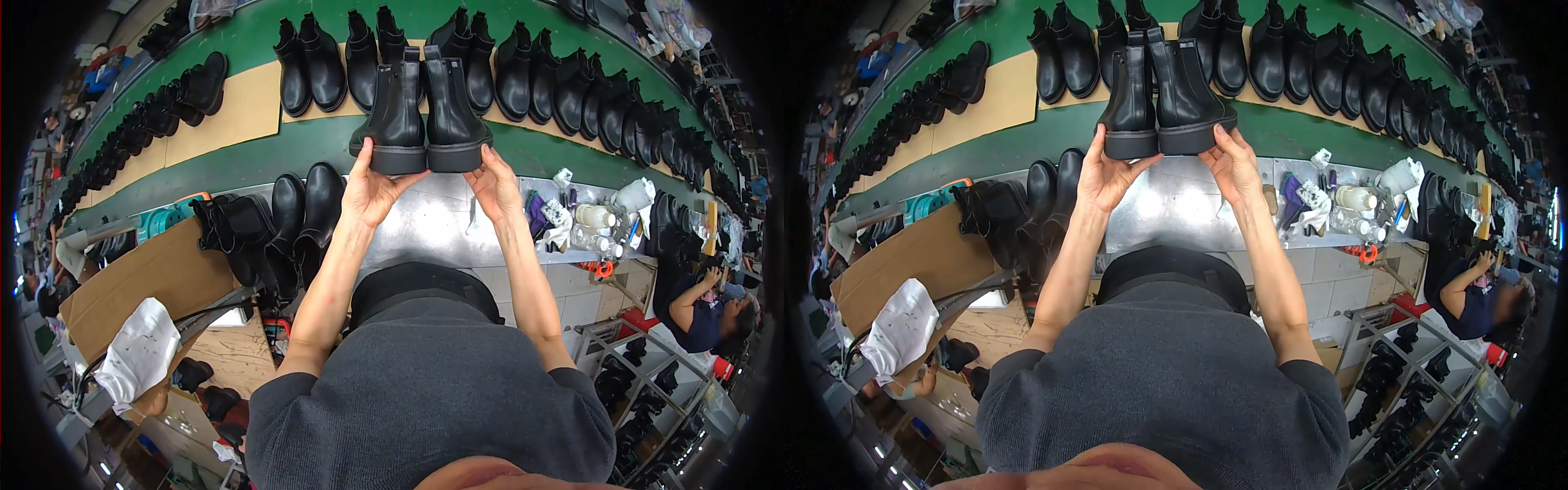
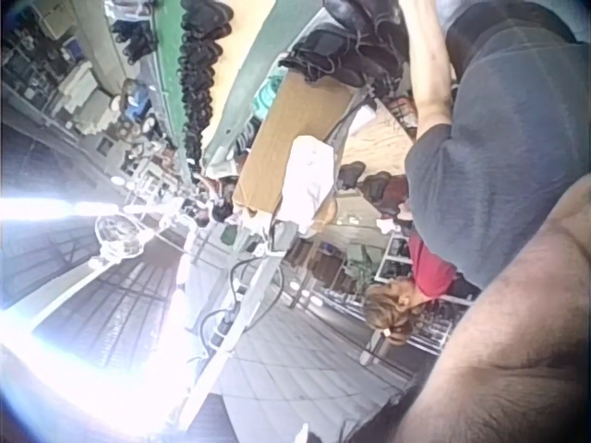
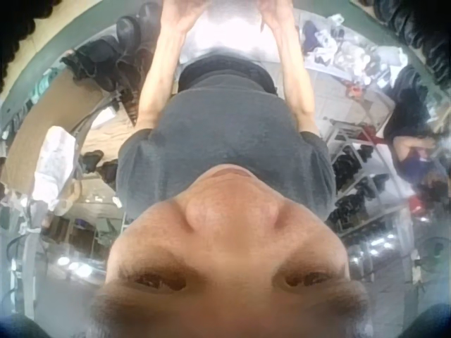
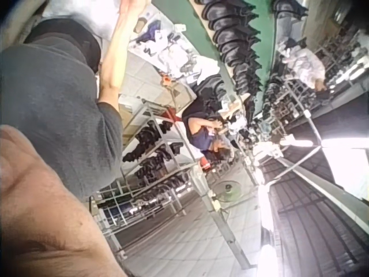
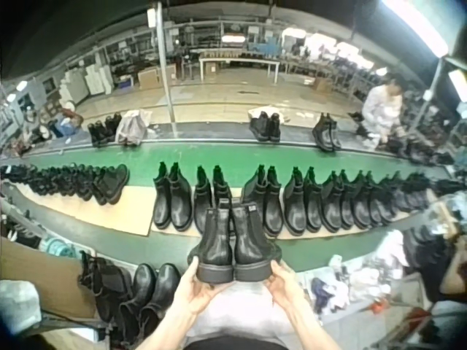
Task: The person wipes and brushes black leather boots on a workbench. They use a white cloth to wipe the uppers and a brush to clean the soles and sides, then apply a substance from a small tube to the interior of the boots. The person handles multiple boots one at a time, placing them back on the bench after each treatment.
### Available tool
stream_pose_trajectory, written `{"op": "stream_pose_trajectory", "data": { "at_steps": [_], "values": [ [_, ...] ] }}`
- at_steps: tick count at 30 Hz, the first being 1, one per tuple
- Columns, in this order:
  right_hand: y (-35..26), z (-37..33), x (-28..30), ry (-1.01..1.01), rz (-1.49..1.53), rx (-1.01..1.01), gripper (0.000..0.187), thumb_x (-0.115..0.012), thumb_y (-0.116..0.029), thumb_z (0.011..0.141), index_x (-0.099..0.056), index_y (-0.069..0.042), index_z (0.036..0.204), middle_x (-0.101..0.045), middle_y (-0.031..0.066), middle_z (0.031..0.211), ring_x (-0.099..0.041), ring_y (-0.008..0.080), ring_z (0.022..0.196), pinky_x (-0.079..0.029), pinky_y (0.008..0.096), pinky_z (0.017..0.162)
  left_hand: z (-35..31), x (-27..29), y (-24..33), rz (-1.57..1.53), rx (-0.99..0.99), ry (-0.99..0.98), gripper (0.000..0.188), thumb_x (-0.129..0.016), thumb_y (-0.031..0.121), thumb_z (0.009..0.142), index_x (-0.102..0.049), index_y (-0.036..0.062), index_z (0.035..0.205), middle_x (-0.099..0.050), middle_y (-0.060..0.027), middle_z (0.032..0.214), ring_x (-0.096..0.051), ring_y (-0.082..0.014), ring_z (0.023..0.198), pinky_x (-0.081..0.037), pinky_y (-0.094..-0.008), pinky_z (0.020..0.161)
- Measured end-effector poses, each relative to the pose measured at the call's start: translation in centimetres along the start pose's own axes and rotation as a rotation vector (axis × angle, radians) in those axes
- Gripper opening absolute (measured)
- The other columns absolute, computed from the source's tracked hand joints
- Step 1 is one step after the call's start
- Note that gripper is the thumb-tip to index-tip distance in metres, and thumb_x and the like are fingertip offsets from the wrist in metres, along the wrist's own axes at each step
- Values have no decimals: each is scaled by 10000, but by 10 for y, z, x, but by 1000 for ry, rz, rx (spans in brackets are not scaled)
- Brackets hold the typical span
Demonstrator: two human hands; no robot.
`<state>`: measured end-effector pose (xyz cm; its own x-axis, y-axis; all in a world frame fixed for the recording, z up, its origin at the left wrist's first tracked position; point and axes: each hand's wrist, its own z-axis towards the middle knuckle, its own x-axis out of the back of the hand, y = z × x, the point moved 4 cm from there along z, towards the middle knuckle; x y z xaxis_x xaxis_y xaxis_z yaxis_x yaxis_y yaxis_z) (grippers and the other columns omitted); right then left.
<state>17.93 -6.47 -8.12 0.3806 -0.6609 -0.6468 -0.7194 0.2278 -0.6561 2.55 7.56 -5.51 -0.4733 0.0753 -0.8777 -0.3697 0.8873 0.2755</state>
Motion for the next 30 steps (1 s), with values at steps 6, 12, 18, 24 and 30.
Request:
{"op": "stream_pose_trajectory", "data": {
  "at_steps": [6,12,18,24,30],
  "values": [
    [-6,-11,-2,-22,48,-17,335,-657,-226,870,-550,-69,1146,-617,47,1077,-584,162,1007,-463,346,923,-8,2,-3,60,37,44,613,-572,413,921,-367,44,1365,-467,-190,1332,-495,-361,1211,-379,-640,1005],
    [16,-31,20,-46,315,-169,286,-645,-214,869,-565,-65,1100,-622,39,1055,-595,160,953,-476,298,839,-45,126,-11,303,137,406,449,-389,294,1002,-407,45,1375,-482,-152,1364,-461,-306,1268,-329,-474,1084],
    [45,-50,34,10,383,-218,299,-615,-236,896,-570,-38,1114,-628,63,1084,-603,172,996,-493,332,873,-61,-34,-11,1623,-770,49,1065,-844,315,638,-243,-18,1452,-283,-231,1479,-252,-356,1387,-207,-427,1129],
    [29,-71,43,200,-145,-287,265,-597,-197,907,-648,34,1025,-676,86,774,-674,178,775,-538,342,751,-35,-57,-72,1675,-779,-47,1091,-824,235,569,-232,7,1457,-409,-221,1312,-422,-364,1189,-367,-456,999],
    [4,-106,217,547,-1604,-72,368,-639,-176,818,-584,82,1075,-621,316,998,-619,492,878,-502,521,797,-30,-69,-85,1720,-726,-68,1073,-813,204,557,-250,5,1448,-409,-207,1326,-402,-365,1202,-332,-451,1029]
  ]
}}
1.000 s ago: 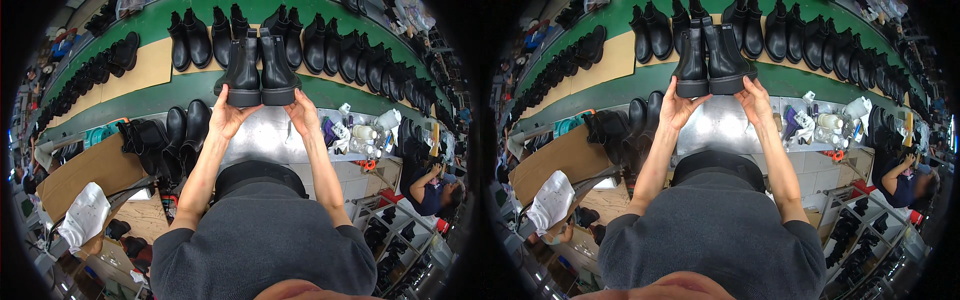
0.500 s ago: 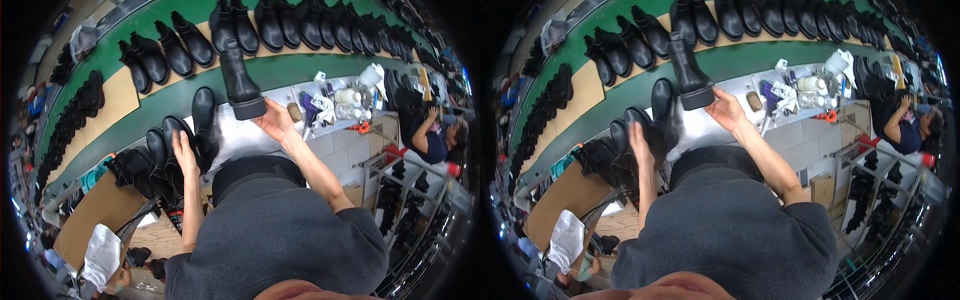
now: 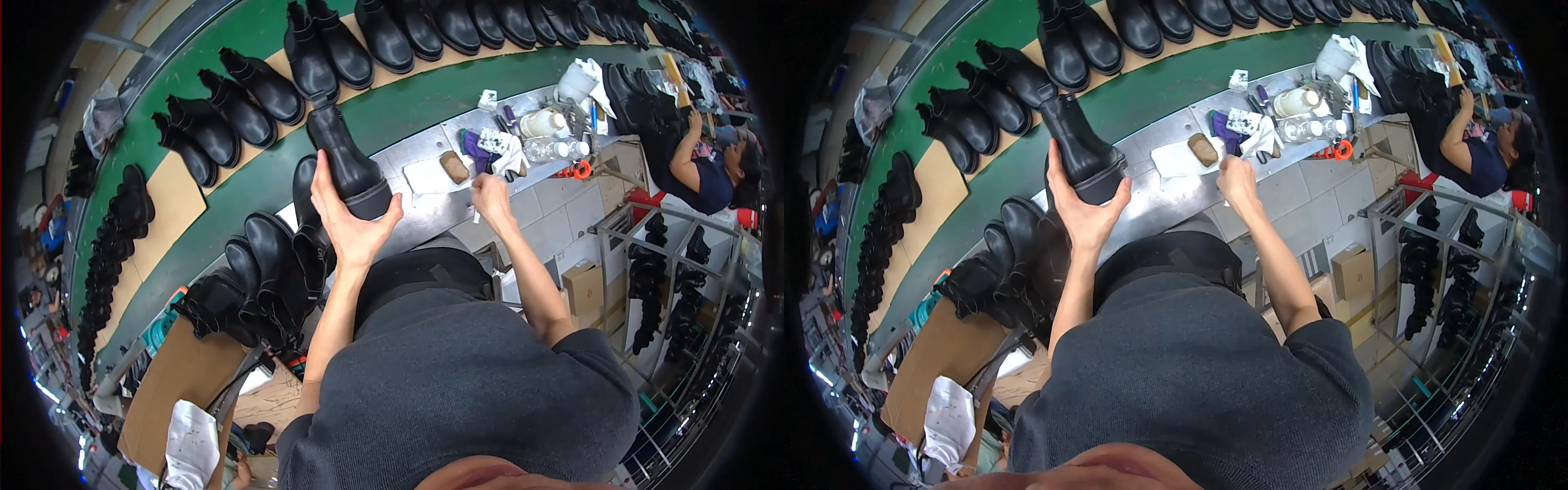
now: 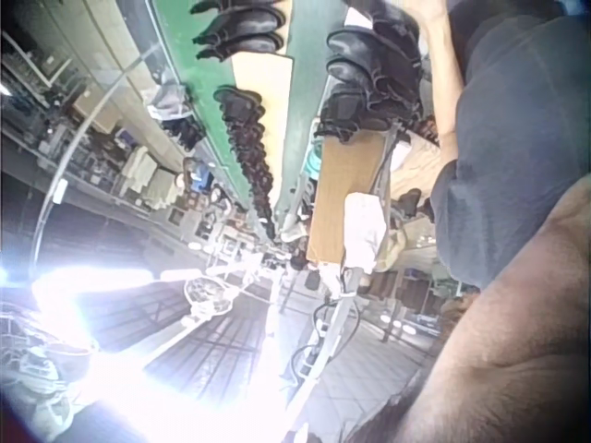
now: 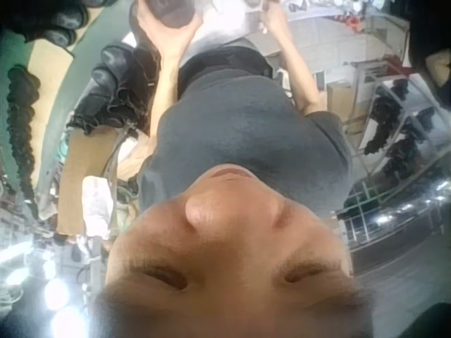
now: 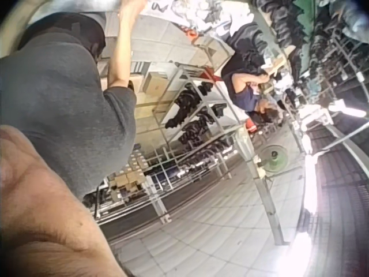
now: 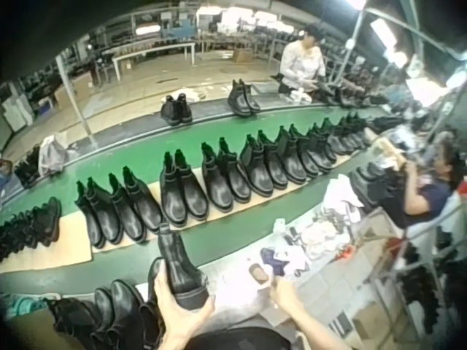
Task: The person wipes and brushes black leather boots on a workbench. They use a white cloth to wipe the uppers and a brush to clean the soles and sides, then apply a substance from a small tube to the interior of the boots. The person handles multiple boots one at a time, placing them back on the bench after each treatment.
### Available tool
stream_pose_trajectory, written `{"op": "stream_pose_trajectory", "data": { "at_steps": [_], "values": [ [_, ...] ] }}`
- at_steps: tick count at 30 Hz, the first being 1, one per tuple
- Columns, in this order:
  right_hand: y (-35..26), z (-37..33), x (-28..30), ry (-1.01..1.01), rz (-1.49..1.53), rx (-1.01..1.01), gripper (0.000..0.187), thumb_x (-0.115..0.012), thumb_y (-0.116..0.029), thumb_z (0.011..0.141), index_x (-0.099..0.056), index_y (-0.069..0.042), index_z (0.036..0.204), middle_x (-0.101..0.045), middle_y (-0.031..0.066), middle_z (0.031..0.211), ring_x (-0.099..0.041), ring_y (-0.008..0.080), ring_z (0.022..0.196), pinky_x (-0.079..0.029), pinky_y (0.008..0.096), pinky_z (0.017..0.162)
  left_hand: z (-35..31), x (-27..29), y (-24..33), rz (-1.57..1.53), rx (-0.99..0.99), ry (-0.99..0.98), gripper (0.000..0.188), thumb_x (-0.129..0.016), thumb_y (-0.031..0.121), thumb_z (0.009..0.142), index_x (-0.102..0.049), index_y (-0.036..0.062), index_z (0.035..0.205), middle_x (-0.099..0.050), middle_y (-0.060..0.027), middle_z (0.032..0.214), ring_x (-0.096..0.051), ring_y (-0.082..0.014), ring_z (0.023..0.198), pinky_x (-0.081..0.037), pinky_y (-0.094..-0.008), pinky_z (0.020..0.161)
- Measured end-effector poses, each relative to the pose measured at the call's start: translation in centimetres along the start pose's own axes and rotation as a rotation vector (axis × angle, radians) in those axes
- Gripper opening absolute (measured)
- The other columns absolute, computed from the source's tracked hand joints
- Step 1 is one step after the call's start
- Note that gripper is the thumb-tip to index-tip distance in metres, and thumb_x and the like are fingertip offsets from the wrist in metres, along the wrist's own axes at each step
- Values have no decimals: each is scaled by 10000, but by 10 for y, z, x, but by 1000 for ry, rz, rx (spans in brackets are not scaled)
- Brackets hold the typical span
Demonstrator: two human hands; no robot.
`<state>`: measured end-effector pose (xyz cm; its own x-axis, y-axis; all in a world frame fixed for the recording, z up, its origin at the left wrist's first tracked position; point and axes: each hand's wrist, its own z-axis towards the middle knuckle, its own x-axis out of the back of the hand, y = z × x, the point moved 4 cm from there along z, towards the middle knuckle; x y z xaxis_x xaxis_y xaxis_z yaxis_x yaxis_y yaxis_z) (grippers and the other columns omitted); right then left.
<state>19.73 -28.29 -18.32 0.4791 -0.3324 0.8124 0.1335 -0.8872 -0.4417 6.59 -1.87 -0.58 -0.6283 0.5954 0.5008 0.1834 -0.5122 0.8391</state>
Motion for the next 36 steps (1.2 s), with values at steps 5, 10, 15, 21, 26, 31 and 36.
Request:
{"op": "stream_pose_trajectory", "data": {
  "at_steps": [5,10,15,21,26,31,36],
  "values": [
    [12,-29,0,139,-37,-248,372,-666,-151,782,-526,50,1063,-631,298,993,-619,466,918,-501,509,805,2,-4,-9,-58,-43,31,1069,-832,232,578,-251,-19,1440,-393,-235,1343,-402,-372,1243,-313,-434,1058],
    [5,-19,1,356,124,-27,353,-630,-88,780,-532,-12,1110,-599,243,1071,-606,441,932,-497,498,813,2,-9,-4,-109,-5,-20,1054,-822,196,604,-232,-14,1451,-384,-198,1369,-401,-310,1278,-308,-393,1078],
    [-1,8,37,302,90,5,277,-589,-45,792,-618,-17,1065,-649,211,950,-621,411,877,-495,467,803,1,-11,4,-99,50,-53,1074,-823,171,601,-202,-3,1460,-363,-205,1390,-415,-292,1263,-315,-382,1073],
    [41,103,70,401,-456,14,125,-544,-52,822,-658,-8,848,-668,207,877,-684,357,799,-561,427,678,-1,-25,4,-168,67,-33,1293,-849,144,568,62,56,1481,-331,-294,1388,-370,-363,1296,-248,-413,1111],
    [66,138,63,293,-528,-19,148,-557,-80,839,-663,12,886,-672,192,882,-686,327,852,-565,420,731,8,-28,7,-115,39,-36,1336,-858,180,594,143,101,1477,-311,-320,1396,-401,-370,1268,-356,-425,1043],
    [-27,90,124,471,-111,31,184,-505,-142,910,-550,27,968,-658,217,881,-676,279,847,-547,408,655,15,-29,4,-60,122,-13,1368,-852,192,574,187,72,1456,-309,-360,1385,-411,-422,1244,-362,-446,1028],
    [-195,-18,137,-88,1236,445,118,-583,-70,916,-567,23,986,-667,144,928,-680,184,786,-560,273,701,18,-34,6,-104,154,-12,1348,-838,157,567,168,26,1455,-278,-379,1389,-308,-445,1293,-257,-488,1086]
  ]
}}
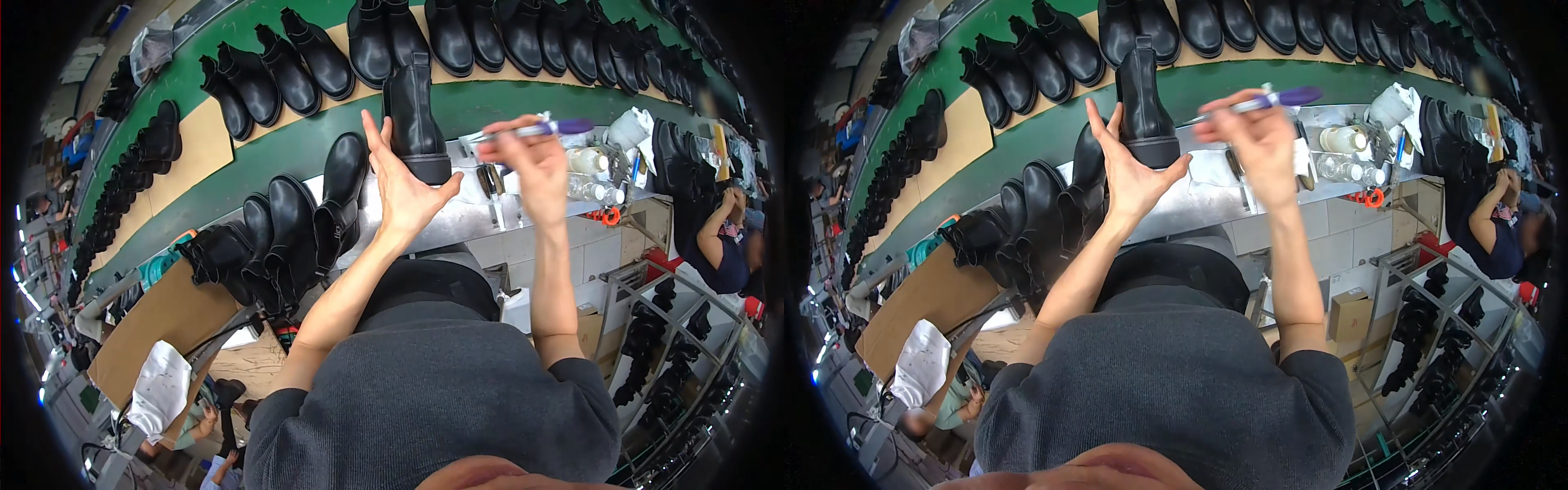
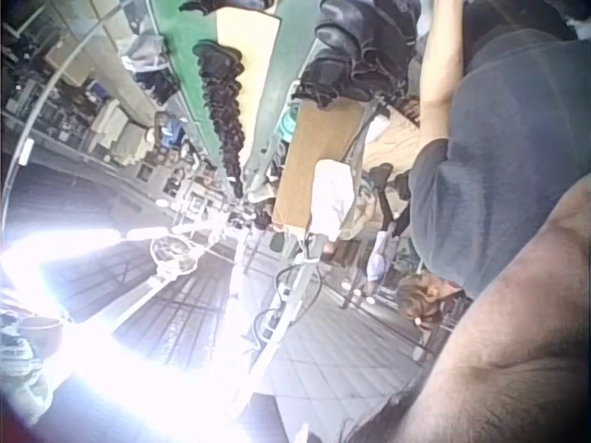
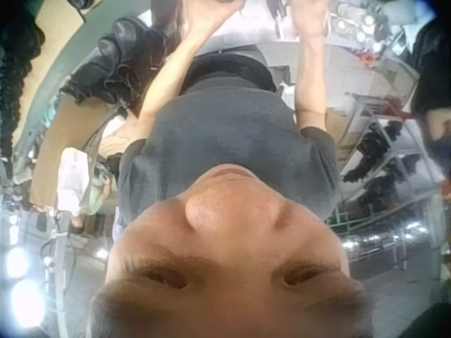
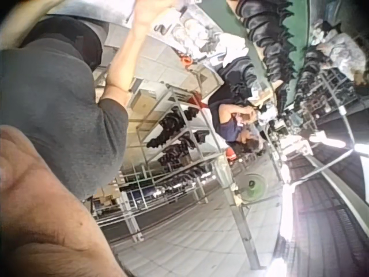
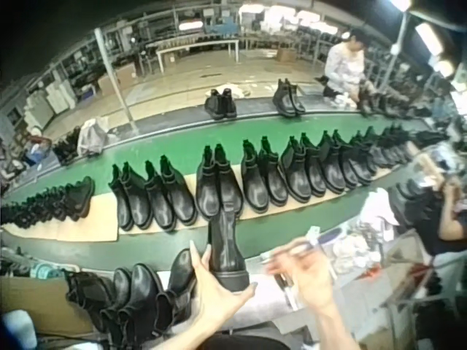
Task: The person wipes and brushes black leather boots on a workbench. They use a white cloth to wipe the uppers and a brush to clean the soles and sides, then apply a substance from a small tube to the interior of the boots. The person handles multiple boots one at a time, placing them back on the bench after each treatment.
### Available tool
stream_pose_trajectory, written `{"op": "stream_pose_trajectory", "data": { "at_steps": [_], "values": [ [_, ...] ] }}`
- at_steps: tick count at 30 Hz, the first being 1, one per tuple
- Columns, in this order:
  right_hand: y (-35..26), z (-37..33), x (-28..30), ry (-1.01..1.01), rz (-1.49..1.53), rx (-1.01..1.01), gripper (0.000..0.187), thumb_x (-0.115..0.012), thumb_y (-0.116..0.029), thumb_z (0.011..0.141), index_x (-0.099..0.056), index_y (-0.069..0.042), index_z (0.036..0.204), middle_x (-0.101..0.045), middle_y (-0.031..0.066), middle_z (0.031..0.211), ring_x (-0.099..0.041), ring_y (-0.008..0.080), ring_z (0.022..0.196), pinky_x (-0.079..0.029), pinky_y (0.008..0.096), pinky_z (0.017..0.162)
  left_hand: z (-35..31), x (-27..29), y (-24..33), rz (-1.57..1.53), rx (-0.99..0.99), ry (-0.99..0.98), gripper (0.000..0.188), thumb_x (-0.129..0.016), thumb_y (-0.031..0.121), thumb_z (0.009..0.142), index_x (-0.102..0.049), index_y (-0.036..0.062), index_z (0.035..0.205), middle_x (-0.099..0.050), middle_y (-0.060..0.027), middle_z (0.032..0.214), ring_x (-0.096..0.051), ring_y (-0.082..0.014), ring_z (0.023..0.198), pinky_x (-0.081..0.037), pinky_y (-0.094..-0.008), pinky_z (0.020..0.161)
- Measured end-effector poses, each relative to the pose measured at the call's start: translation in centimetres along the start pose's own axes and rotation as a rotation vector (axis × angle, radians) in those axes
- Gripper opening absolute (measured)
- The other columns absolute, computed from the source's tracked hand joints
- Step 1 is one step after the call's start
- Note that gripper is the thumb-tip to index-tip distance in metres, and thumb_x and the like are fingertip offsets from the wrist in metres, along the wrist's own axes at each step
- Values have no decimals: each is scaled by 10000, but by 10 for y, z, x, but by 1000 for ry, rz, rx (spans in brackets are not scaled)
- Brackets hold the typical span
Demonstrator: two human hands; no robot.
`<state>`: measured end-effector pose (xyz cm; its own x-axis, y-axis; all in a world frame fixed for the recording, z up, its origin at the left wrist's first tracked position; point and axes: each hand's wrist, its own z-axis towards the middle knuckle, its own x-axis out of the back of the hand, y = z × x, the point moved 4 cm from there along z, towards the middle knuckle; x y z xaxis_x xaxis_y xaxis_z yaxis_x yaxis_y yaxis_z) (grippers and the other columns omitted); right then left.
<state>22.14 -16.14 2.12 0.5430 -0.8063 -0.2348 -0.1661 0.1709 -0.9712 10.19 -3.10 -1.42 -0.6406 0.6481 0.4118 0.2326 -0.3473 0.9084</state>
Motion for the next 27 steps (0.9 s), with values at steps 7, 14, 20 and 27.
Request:
{"op": "stream_pose_trajectory", "data": {
  "at_steps": [7,14,20,27],
  "values": [
    [12,-4,-42,-122,-274,28,145,-646,37,849,-604,67,984,-657,127,989,-637,136,844,-532,258,744,2,-3,5,-1,-52,50,1298,-814,143,589,142,8,1456,-288,-394,1370,-339,-461,1244,-306,-499,1046],
    [25,-1,-36,-46,-154,-38,106,-658,14,848,-638,72,935,-667,113,928,-649,151,868,-539,247,721,3,4,3,-34,-14,36,1292,-815,145,588,128,13,1462,-291,-396,1361,-332,-459,1251,-312,-493,1041],
    [19,-1,-46,-92,-251,-56,101,-658,16,838,-640,68,923,-671,101,867,-651,130,817,-542,236,702,5,2,1,-10,-60,29,1284,-811,145,590,121,11,1463,-297,-394,1358,-338,-459,1251,-304,-494,1045],
    [44,3,-13,17,-215,11,110,-653,-30,831,-616,38,910,-692,112,811,-671,141,721,-551,255,644,-1,5,3,-29,-8,-21,1268,-807,142,594,102,16,1469,-334,-325,1366,-375,-408,1246,-308,-458,1053]
  ]
}}
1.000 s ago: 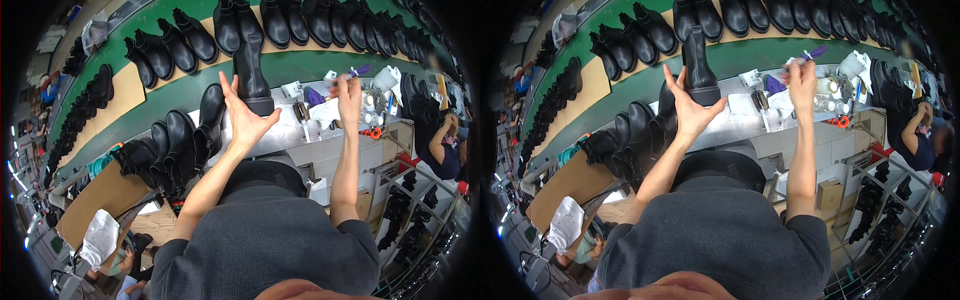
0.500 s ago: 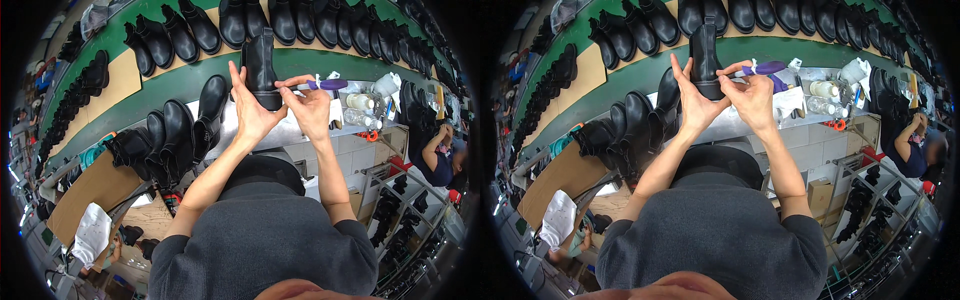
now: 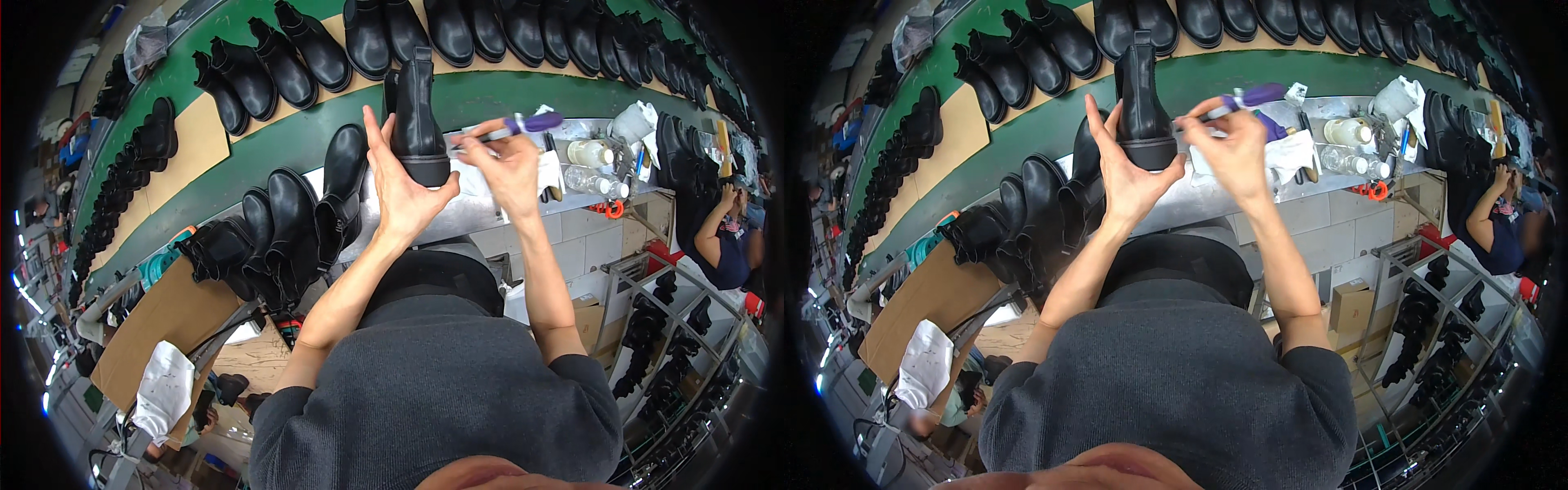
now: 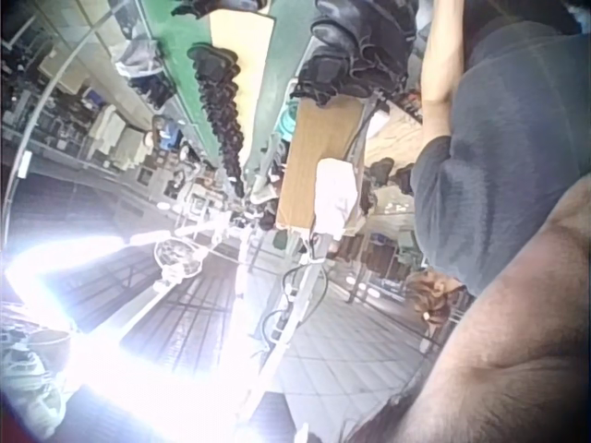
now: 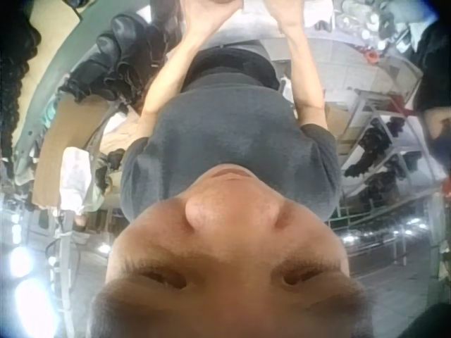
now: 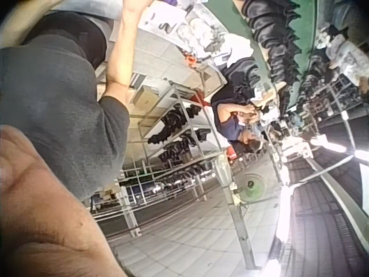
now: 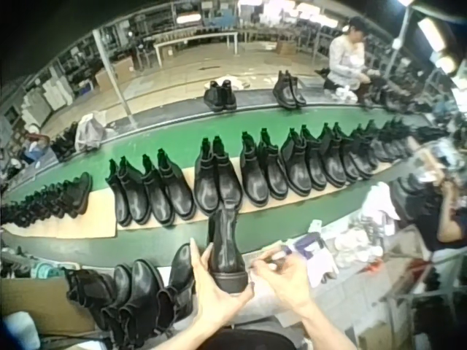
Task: The person wipes and brushes black leather boots on a workbench. They use a white cloth to wipe the uppers and a brush to clean the soles and sides, then apply a substance from a small tube to the interior of the boots. The person handles multiple boots one at a time, placing them back on the bench after each treatment.
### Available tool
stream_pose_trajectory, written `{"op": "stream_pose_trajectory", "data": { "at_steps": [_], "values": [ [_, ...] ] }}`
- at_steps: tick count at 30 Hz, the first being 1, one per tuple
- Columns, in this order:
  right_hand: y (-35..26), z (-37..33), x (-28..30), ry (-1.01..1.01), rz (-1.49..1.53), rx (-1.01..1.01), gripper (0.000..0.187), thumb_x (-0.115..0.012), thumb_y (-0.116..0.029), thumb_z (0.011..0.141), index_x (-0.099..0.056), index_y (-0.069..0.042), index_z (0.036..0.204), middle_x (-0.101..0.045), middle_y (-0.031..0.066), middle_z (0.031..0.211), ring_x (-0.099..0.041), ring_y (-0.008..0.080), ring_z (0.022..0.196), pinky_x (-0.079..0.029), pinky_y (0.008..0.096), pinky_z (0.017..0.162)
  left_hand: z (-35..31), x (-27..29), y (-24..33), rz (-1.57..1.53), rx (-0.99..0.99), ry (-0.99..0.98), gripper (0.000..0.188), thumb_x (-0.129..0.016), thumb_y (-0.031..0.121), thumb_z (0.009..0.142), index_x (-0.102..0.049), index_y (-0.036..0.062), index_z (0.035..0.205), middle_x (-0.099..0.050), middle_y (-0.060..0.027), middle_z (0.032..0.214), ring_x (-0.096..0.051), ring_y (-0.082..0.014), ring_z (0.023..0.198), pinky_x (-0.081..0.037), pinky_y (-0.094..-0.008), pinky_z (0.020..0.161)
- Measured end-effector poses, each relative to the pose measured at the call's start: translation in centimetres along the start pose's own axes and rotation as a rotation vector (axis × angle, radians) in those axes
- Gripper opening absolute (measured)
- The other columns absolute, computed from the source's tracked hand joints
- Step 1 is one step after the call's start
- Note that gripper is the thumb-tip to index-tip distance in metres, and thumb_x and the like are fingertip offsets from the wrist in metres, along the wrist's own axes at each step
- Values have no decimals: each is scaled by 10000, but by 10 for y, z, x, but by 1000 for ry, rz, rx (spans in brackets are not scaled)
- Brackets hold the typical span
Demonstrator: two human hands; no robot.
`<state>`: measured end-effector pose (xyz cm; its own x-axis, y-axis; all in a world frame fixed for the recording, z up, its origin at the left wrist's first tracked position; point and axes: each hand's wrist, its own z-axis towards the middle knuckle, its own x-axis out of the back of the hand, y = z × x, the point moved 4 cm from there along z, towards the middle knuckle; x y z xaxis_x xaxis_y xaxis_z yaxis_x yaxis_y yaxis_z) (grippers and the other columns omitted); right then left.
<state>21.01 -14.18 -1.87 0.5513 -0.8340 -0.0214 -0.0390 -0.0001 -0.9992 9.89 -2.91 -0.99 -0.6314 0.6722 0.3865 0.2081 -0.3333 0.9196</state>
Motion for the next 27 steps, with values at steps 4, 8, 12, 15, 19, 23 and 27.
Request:
{"op": "stream_pose_trajectory", "data": {
  "at_steps": [4,8,12,15,19,23,27],
  "values": [
    [41,19,107,209,-490,-130,231,-684,-166,828,-611,8,961,-667,91,738,-630,98,645,-491,247,563,-22,7,-23,-218,-112,49,1258,-808,95,595,88,30,1476,-308,-258,1415,-414,-348,1245,-300,-419,1075],
    [68,36,153,90,-1460,-284,304,-616,-139,793,-551,54,1018,-652,297,886,-644,443,882,-491,512,783,-62,6,-69,78,-168,-52,1214,-802,98,672,114,34,1465,-195,-277,1473,-273,-384,1368,-280,-425,1100],
    [132,55,183,-60,-1658,-443,312,-609,-133,765,-578,23,1033,-655,270,981,-637,426,940,-505,490,838,-101,31,-103,44,259,-373,1137,-745,116,748,141,-25,1446,-212,-345,1459,-287,-422,1363,-246,-427,1129],
    [162,60,199,-227,-1737,-458,306,-643,-150,777,-591,4,1036,-649,262,1013,-635,420,946,-507,485,835,-96,83,-67,181,325,-601,641,-696,92,736,-477,-37,1324,-540,-234,1300,-578,-291,1147,-481,-365,927],
    [107,32,119,29,-1470,153,315,-653,-211,832,-616,-7,1069,-671,195,962,-661,360,843,-528,450,743,-45,158,-97,-43,404,83,357,-353,-60,913,-574,-29,1191,-646,-167,1107,-622,-226,1030,-530,-332,856],
    [176,-28,-6,-377,-418,-658,583,-495,-534,932,-593,-10,1165,-663,86,926,-645,174,837,-532,358,729,-60,125,-254,-47,724,-77,343,-480,177,974,-533,-13,1255,-626,-140,1137,-587,-215,1073,-466,-306,910],
    [199,-49,-53,-133,54,-895,611,-521,-533,918,-565,4,1207,-641,93,1032,-597,164,946,-464,337,843,-56,97,-257,-380,933,-29,439,-482,356,954,-566,2,1198,-638,-113,1081,-584,-196,1032,-448,-309,889]
  ]
}}
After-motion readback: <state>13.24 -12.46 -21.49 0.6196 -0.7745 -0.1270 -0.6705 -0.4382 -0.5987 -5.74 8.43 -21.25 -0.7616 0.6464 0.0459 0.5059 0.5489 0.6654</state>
